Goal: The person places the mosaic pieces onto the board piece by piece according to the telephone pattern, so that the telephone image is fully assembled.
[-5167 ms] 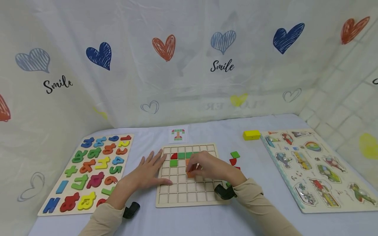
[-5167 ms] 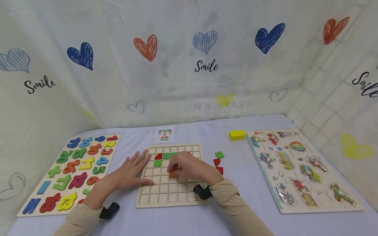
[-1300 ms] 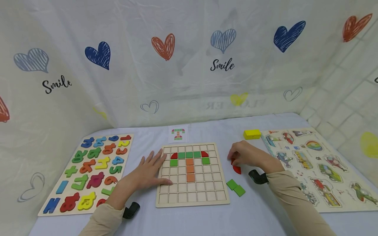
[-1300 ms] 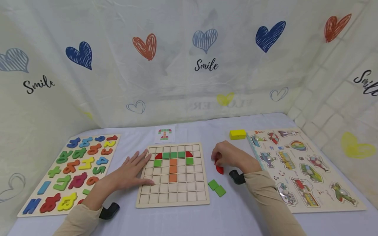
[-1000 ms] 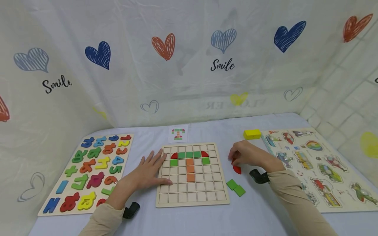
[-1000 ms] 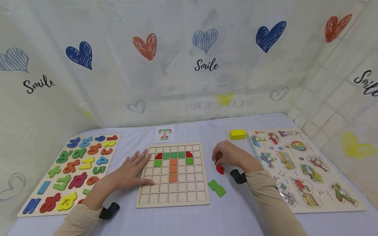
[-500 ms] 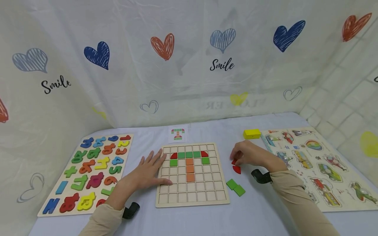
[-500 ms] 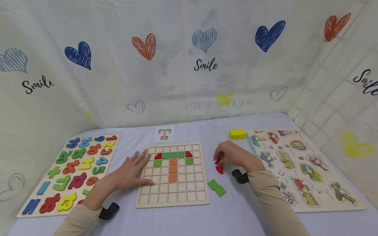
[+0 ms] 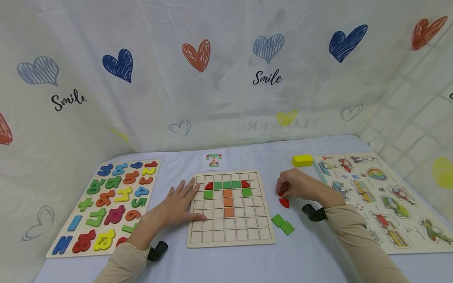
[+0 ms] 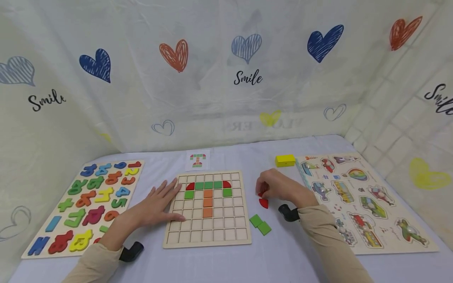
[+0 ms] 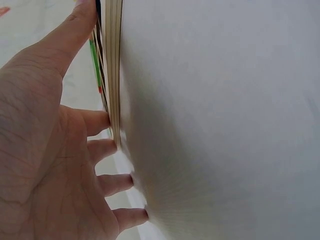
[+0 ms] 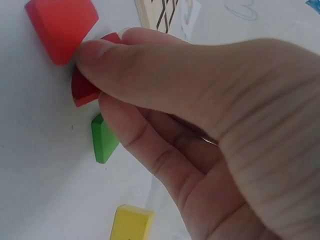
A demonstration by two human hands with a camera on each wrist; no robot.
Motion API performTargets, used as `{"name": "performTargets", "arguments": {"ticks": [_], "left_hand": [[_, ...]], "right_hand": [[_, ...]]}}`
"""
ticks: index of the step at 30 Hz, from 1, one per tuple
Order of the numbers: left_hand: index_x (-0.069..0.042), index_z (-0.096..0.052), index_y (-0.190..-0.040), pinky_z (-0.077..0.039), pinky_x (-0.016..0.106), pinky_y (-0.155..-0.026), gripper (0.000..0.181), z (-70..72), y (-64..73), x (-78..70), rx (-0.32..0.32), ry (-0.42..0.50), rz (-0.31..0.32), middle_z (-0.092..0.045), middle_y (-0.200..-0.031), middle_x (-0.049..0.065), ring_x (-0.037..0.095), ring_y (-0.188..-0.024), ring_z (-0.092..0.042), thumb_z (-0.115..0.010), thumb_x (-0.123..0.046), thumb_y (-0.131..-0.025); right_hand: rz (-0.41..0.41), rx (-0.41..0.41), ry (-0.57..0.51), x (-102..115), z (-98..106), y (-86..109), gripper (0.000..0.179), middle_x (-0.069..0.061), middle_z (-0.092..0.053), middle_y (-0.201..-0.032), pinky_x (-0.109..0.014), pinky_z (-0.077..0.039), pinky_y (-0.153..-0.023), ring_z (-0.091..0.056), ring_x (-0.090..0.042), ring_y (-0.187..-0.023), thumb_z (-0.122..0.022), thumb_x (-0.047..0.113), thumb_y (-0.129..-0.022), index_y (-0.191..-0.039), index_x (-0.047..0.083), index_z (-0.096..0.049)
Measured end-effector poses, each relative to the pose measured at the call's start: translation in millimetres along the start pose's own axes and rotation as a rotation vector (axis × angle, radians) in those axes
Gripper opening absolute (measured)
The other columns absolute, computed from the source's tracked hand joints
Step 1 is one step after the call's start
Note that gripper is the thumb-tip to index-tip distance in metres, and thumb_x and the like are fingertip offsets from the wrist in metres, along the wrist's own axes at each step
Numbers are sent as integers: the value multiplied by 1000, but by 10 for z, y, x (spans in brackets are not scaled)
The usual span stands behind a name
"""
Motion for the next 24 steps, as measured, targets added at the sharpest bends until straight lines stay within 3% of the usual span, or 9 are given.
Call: {"name": "performTargets", "arguments": {"ticks": [5,9,18,24], "left_hand": [[-8,-21,-167,-9,72,-122,113,9,-2,-4,3,3,0,-9,-175,16,48,-158,-5,-67,-73,-88],[-7,-22,-167,-9,73,-121,113,11,2,-12,1,12,-1,-9,-175,17,49,-158,-6,-68,-73,-87],[-8,-23,-167,-7,73,-122,114,10,6,-3,0,34,5,-9,-175,16,49,-158,-4,-68,-74,-86],[-8,-23,-167,-7,73,-121,113,3,-3,0,2,39,3,-9,-175,17,49,-158,-4,-68,-74,-87]], "right_hand": [[82,-7,60,111,-23,-59,18,3,-67,-89,-26,-58,-74,-60,-9,-79,-79,-10,-85,-95,5,-77],[163,-29,85,318,-45,-141,18,2,-62,-89,-26,-58,-76,-58,-8,-80,-74,-12,-89,-102,1,-77],[346,-41,-37,869,-124,-380,11,1,-67,-91,-25,-60,-76,-68,-8,-82,-78,-5,-90,-96,4,-77],[388,-6,-80,1132,-240,-530,9,6,-67,-87,-25,-58,-73,-63,-1,-77,-80,-1,-90,-91,6,-74]]}}
Point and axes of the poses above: each hand's wrist, its own y-axis away from the middle knuckle, its own z-axis out of the back of the hand, x = y × z, the point moved 4 cm from there along -y, towards the middle knuckle
